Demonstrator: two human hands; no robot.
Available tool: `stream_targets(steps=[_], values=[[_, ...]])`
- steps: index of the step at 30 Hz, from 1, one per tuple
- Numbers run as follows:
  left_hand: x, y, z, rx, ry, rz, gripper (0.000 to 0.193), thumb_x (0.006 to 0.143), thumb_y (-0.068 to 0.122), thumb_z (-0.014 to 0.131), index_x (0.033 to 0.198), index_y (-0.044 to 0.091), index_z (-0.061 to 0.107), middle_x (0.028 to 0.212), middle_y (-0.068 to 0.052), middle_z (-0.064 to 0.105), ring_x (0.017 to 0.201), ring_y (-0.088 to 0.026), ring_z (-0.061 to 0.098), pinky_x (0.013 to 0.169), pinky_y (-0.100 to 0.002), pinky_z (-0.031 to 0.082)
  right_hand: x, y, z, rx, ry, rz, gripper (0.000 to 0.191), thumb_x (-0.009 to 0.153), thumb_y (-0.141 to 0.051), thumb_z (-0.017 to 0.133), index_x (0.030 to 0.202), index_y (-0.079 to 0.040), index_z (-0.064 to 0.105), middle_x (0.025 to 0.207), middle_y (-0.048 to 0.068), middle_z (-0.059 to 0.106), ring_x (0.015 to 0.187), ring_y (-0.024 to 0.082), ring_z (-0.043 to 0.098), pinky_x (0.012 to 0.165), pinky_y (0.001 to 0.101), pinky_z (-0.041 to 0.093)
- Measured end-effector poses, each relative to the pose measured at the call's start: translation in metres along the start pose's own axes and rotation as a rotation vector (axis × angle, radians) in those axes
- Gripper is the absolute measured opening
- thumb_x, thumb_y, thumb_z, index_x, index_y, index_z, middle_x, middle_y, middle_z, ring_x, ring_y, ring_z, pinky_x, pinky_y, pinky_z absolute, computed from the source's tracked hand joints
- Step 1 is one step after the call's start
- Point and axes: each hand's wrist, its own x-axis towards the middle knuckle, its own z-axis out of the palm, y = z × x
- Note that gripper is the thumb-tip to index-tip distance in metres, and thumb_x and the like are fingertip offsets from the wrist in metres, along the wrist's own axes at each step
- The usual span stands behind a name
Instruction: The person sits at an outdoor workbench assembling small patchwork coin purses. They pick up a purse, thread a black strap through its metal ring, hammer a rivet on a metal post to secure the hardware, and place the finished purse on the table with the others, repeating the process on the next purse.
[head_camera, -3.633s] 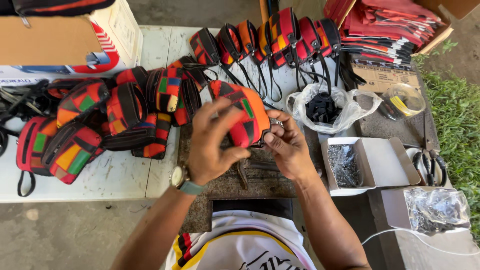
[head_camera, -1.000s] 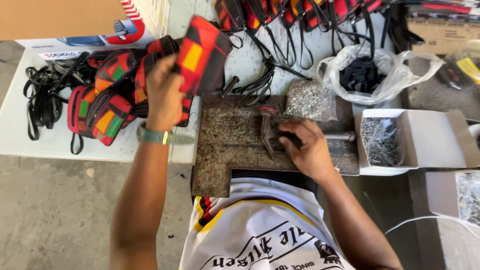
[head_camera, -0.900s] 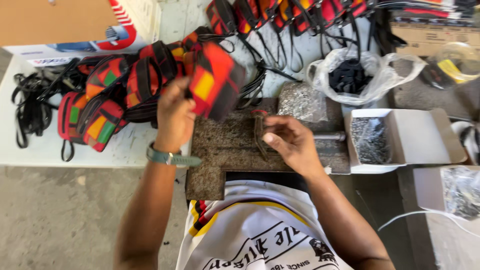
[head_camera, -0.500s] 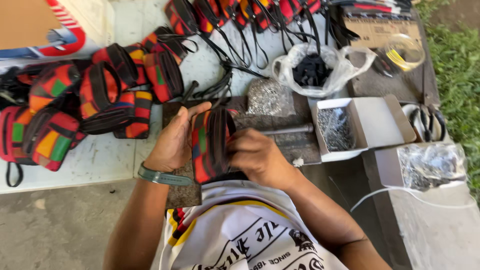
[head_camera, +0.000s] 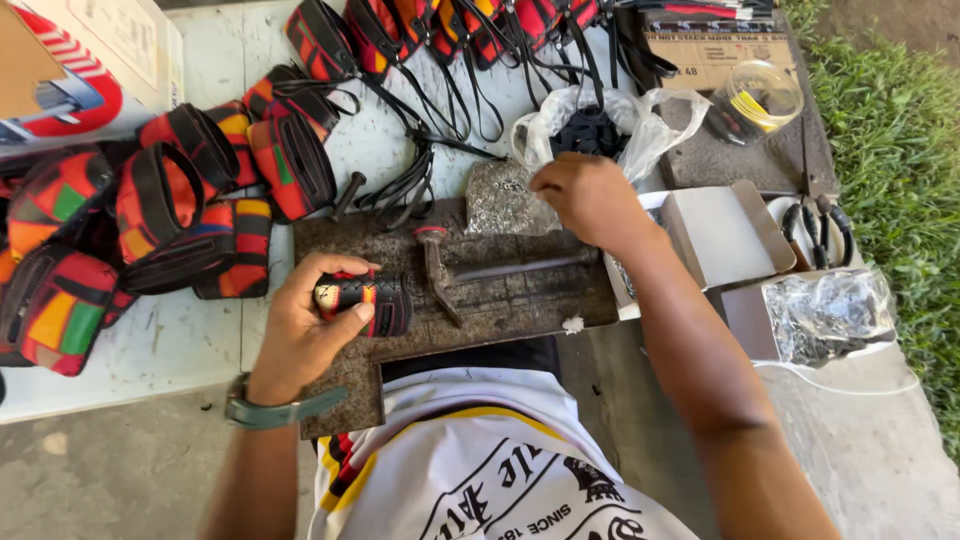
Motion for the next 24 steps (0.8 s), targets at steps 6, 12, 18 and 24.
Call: stream_targets(steps=[6, 12, 18, 24], values=[[-0.003, -0.012, 0.031, -0.109, 0.3, 0.001, 0.013, 0.095, 0.006, 0.074, 0.103, 0.001, 0.065, 0.107, -0.008, 0.074, 0.079, -0.004, 0.06, 0.069, -0.022, 0.05, 0.043, 0.013, 0.054, -0.246, -0.443, 0.297, 0.017, 0.089, -0.026, 0.073, 0.102, -0.015, 0.076, 0.102, 0.013, 0.073, 0.092, 0.035, 0.071, 0.078, 0.0479, 0.057], [-0.009, -0.002, 0.035, 0.081, 0.338, 0.155, 0.014, 0.097, 0.006, 0.073, 0.105, 0.002, 0.064, 0.103, -0.006, 0.073, 0.081, -0.005, 0.062, 0.072, -0.023, 0.051, 0.037, 0.009, 0.056, -0.19, -0.472, 0.35, 0.02, 0.097, -0.029, 0.068, 0.101, -0.01, 0.071, 0.105, 0.013, 0.074, 0.094, 0.033, 0.072, 0.082, 0.0489, 0.057], [-0.003, 0.006, 0.029, 0.118, 0.372, 0.102, 0.012, 0.096, 0.008, 0.074, 0.106, 0.003, 0.068, 0.083, -0.001, 0.069, 0.066, -0.004, 0.058, 0.06, -0.022, 0.046, 0.04, 0.027, 0.056, -0.124, -0.418, 0.248, 0.015, 0.1, -0.022, 0.061, 0.101, -0.013, 0.074, 0.101, 0.01, 0.075, 0.085, 0.03, 0.073, 0.079, 0.0447, 0.058], [-0.006, 0.008, 0.033, 0.144, 0.353, 0.038, 0.012, 0.094, 0.009, 0.074, 0.104, 0.003, 0.07, 0.076, 0.0, 0.065, 0.063, -0.003, 0.055, 0.057, -0.021, 0.044, 0.105, 0.063, 0.091, -0.349, -0.372, 0.184, 0.02, 0.095, -0.015, 0.063, 0.109, -0.021, 0.075, 0.11, 0.01, 0.073, 0.095, 0.029, 0.072, 0.08, 0.0429, 0.059]])
